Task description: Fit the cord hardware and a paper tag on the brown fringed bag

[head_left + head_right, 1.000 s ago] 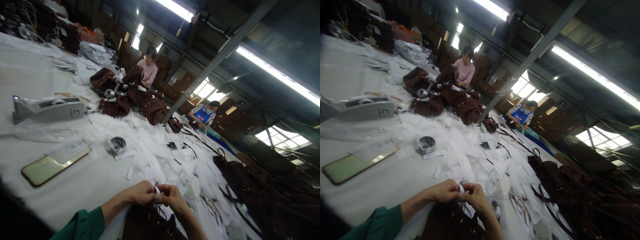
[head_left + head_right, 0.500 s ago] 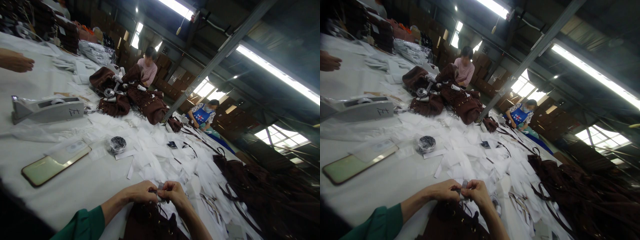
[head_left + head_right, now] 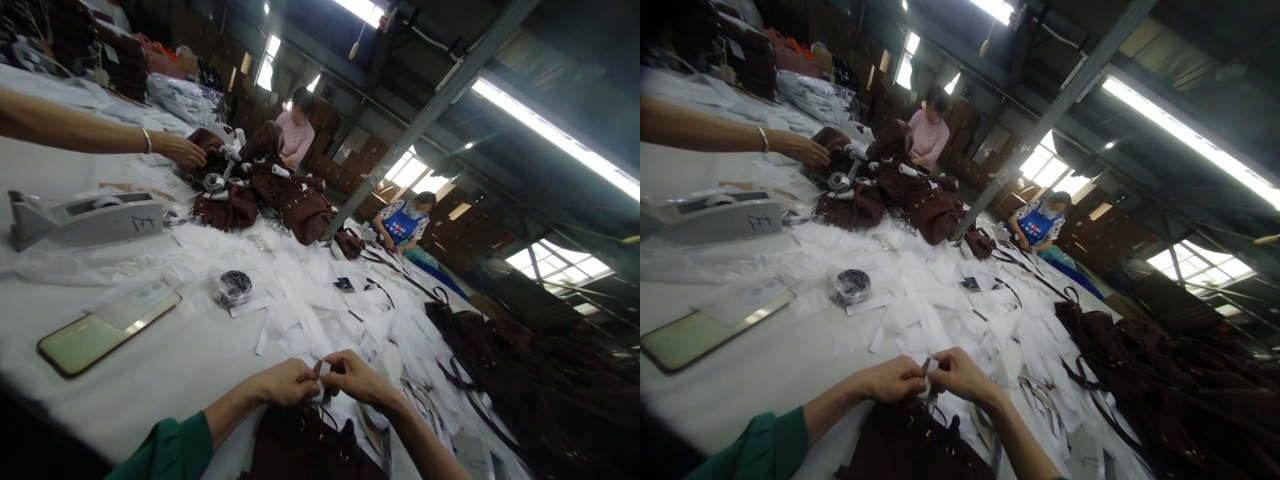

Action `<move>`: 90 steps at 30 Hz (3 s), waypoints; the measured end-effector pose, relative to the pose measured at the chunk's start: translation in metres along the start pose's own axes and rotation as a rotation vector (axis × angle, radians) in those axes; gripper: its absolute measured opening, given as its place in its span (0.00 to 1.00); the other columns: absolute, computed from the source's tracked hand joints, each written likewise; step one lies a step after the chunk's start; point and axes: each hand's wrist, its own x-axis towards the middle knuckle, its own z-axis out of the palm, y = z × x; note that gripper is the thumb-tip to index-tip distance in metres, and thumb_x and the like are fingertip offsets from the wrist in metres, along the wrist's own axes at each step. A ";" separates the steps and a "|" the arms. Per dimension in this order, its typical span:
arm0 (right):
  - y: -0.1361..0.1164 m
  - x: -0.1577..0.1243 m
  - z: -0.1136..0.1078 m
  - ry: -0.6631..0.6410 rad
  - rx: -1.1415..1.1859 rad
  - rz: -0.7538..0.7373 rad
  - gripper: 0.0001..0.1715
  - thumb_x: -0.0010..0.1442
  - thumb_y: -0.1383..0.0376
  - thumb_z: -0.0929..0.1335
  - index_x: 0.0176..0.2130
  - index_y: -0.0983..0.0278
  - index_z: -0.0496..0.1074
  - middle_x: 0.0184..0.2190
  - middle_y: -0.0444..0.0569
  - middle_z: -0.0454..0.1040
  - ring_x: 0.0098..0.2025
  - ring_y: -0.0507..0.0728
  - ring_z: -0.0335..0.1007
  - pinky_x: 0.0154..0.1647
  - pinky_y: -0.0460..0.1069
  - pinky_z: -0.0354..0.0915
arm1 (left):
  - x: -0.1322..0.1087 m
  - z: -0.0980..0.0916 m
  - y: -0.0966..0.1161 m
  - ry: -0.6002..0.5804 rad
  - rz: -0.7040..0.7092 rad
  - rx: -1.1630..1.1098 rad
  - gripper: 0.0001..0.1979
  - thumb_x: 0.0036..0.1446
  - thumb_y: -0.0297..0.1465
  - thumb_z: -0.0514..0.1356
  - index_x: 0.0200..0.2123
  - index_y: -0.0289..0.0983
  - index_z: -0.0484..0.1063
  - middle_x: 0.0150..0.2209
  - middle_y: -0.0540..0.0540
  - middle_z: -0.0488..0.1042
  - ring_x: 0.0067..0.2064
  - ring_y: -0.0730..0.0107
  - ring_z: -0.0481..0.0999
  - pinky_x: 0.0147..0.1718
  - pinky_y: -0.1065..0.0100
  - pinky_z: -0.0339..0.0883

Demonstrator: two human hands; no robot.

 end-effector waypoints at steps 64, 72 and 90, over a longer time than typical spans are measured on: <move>-0.009 0.027 0.034 0.164 -1.193 0.053 0.13 0.62 0.73 0.59 0.35 0.68 0.73 0.34 0.54 0.75 0.37 0.57 0.73 0.34 0.47 0.60 | 0.022 0.006 -0.025 0.458 -0.280 -0.273 0.11 0.44 0.32 0.53 0.14 0.35 0.65 0.12 0.53 0.63 0.16 0.77 0.58 0.17 0.72 0.45; 0.015 0.020 0.041 0.344 -1.038 -0.196 0.14 0.58 0.79 0.60 0.37 0.67 0.71 0.31 0.50 0.71 0.34 0.55 0.68 0.37 0.47 0.63 | 0.020 0.001 -0.020 0.449 -0.274 -0.699 0.10 0.43 0.34 0.56 0.16 0.36 0.61 0.13 0.54 0.61 0.16 0.79 0.55 0.17 0.72 0.44; 0.069 0.014 0.063 0.705 -0.559 -0.446 0.22 0.64 0.70 0.58 0.55 0.60 0.67 0.46 0.54 0.73 0.47 0.58 0.70 0.48 0.53 0.69 | 0.021 0.001 -0.024 0.385 -0.164 -0.983 0.20 0.40 0.43 0.66 0.24 0.34 0.62 0.17 0.57 0.61 0.16 0.86 0.51 0.18 0.75 0.41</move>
